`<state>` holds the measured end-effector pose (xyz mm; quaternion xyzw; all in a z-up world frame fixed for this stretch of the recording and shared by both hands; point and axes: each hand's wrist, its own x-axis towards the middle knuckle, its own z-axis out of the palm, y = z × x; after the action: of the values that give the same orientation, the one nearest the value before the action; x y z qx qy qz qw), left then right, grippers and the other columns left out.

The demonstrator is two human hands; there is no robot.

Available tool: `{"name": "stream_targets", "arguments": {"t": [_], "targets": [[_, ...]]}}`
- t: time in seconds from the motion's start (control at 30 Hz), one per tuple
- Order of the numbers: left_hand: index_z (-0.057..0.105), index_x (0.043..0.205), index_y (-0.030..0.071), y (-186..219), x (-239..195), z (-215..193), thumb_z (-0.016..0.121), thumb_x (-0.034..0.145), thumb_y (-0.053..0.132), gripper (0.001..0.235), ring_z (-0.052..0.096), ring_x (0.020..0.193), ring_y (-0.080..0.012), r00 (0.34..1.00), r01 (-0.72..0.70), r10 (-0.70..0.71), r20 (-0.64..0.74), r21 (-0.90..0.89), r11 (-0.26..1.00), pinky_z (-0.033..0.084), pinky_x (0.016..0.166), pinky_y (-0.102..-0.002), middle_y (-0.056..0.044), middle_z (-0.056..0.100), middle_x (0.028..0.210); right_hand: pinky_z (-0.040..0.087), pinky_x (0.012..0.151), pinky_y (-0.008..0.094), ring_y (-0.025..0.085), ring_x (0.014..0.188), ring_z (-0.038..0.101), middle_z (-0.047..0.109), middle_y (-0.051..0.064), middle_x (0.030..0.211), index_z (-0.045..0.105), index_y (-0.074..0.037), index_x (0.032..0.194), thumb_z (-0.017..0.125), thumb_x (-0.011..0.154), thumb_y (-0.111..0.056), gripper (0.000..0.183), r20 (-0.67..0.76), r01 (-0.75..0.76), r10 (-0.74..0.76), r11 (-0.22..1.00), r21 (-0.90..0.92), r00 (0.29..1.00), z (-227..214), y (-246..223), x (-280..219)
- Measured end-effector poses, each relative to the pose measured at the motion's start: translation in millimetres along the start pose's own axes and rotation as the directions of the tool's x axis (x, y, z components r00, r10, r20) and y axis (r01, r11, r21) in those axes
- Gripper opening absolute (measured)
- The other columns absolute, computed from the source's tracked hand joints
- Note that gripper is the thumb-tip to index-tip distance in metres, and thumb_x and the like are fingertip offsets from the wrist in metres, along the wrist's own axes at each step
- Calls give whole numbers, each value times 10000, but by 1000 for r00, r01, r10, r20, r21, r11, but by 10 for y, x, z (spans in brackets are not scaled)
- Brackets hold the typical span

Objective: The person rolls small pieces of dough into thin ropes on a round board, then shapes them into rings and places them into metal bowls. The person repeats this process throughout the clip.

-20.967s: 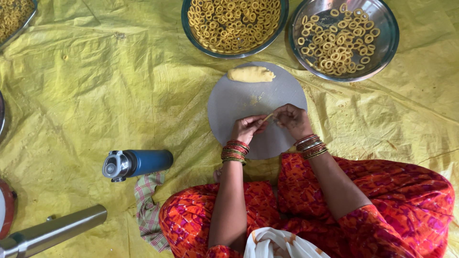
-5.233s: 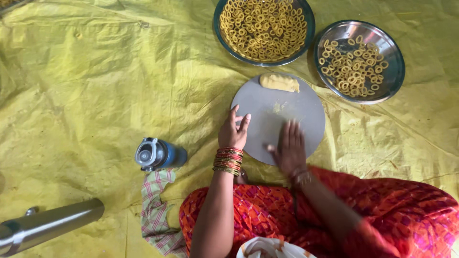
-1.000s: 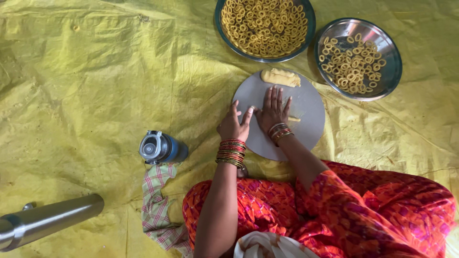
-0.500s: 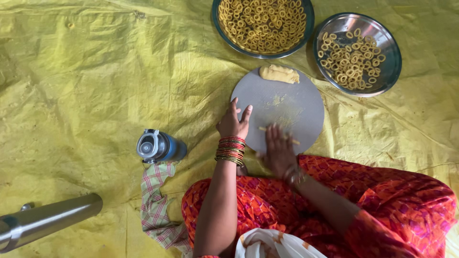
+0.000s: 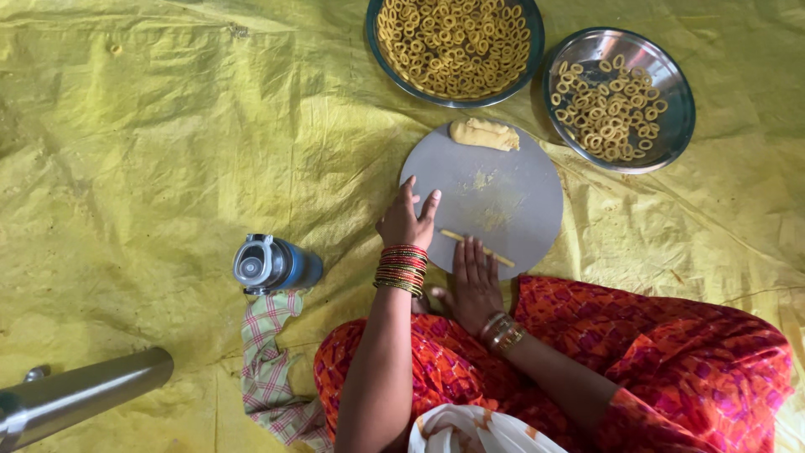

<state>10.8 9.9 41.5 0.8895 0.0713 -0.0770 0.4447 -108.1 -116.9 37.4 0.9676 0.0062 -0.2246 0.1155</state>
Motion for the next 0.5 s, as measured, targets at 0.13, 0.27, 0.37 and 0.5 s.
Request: {"name": "stream_targets", "arguments": {"t": [0.13, 0.27, 0.37, 0.5], "targets": [[436, 1495, 253, -9, 0, -15, 508, 923, 675, 714, 645, 1203, -267, 999, 15, -16, 33, 23, 1000, 341, 1087, -620, -29, 695, 1302, 45, 1252, 535, 302, 1551, -20, -37, 185, 1679, -11, -8, 1581, 279, 978, -686, 952, -166, -19, 24, 999, 30, 986, -184, 269, 290], [428, 1502, 260, -37, 8, -48, 492, 931, 683, 714, 643, 1200, -273, 998, 32, -33, 49, 36, 999, 347, 1097, -602, -22, 695, 1300, 7, 1236, 585, 339, 1554, -46, -32, 225, 1687, 8, 25, 1586, 283, 1045, -596, 868, -179, -271, 329, 920, 284, 927, -634, 800, 992], [424, 1500, 260, -71, 26, -56, 490, 927, 681, 714, 638, 1202, -265, 999, 32, -34, 42, 41, 999, 333, 1092, -609, -21, 691, 1298, -2, 1262, 571, 327, 1568, -56, -9, 212, 1687, 27, 39, 1589, 343, 1012, -629, 938, -197, -365, 470, 838, 407, 860, -723, 942, 1149], [493, 1450, 260, -73, 59, 6, 533, 940, 630, 631, 648, 1192, -258, 1000, -9, 9, -8, 13, 1000, 388, 1054, -582, -20, 708, 1275, 37, 1244, 526, 314, 1546, -30, -20, 221, 1675, 34, 38, 1583, 302, 1004, -619, 915, -210, -220, 268, 949, 228, 940, -297, 528, 663]]}}
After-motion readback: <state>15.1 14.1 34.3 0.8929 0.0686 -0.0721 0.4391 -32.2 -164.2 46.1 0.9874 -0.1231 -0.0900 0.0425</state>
